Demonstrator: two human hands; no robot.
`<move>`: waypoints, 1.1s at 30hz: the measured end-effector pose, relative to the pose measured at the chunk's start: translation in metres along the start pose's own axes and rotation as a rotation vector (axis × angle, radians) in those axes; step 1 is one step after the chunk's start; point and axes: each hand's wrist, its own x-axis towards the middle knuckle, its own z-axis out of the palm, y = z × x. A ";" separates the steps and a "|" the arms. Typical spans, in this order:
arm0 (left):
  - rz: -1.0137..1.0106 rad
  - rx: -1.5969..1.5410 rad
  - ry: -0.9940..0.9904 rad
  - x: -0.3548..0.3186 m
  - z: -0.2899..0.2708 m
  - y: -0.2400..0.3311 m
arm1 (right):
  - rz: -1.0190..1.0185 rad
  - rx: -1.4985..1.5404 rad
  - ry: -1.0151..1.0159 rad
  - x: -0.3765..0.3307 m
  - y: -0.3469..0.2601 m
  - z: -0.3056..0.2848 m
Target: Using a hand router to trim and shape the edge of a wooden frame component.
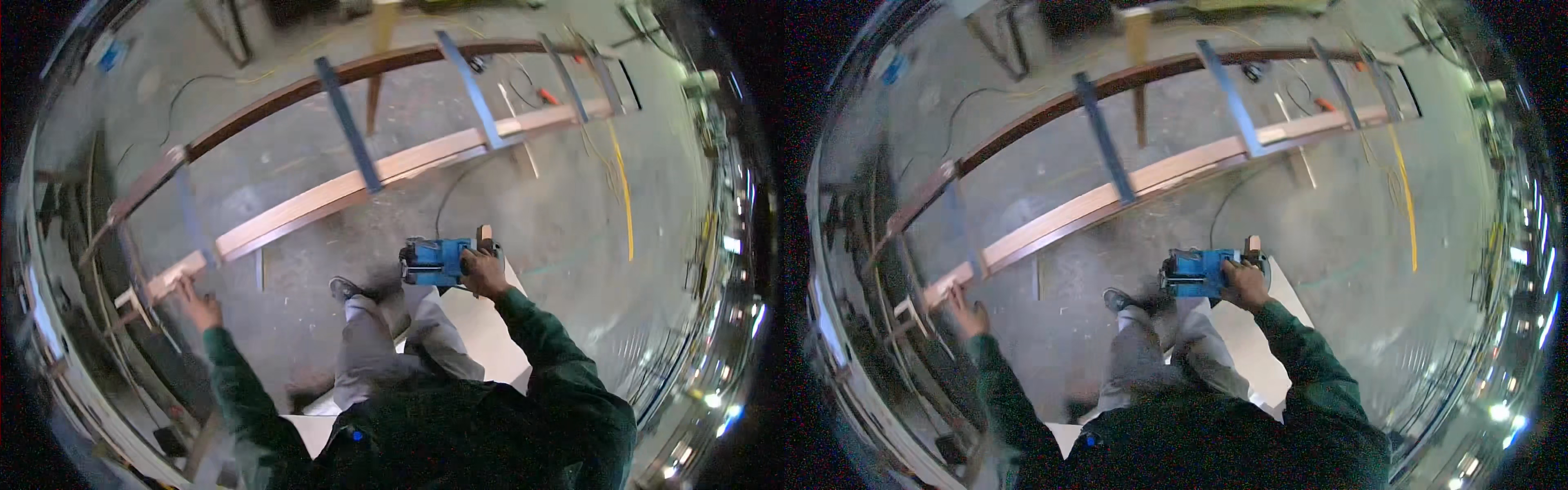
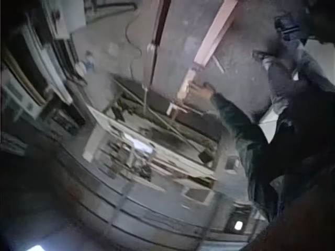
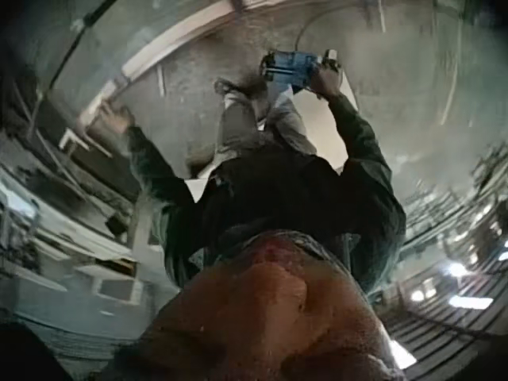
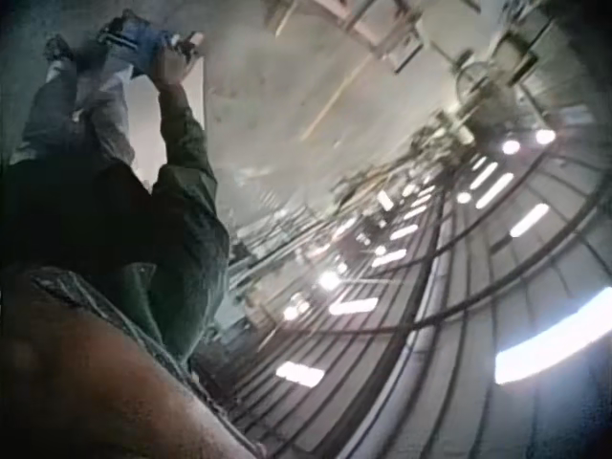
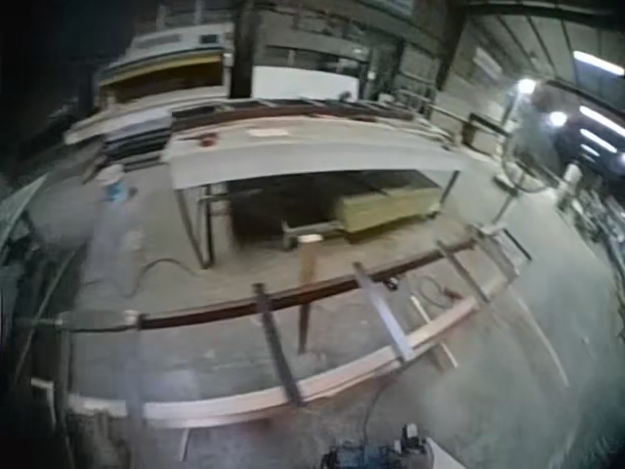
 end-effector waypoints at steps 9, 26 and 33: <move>0.109 0.101 -0.268 0.021 -0.016 0.001 | 0.287 -0.203 -0.292 0.002 0.150 0.103; -0.512 -0.509 -0.166 0.045 -0.016 -0.112 | 0.285 -0.408 -0.660 0.113 0.320 0.177; -0.369 -0.049 -0.060 0.037 -0.023 -0.088 | -0.111 0.814 -0.245 0.135 0.372 0.264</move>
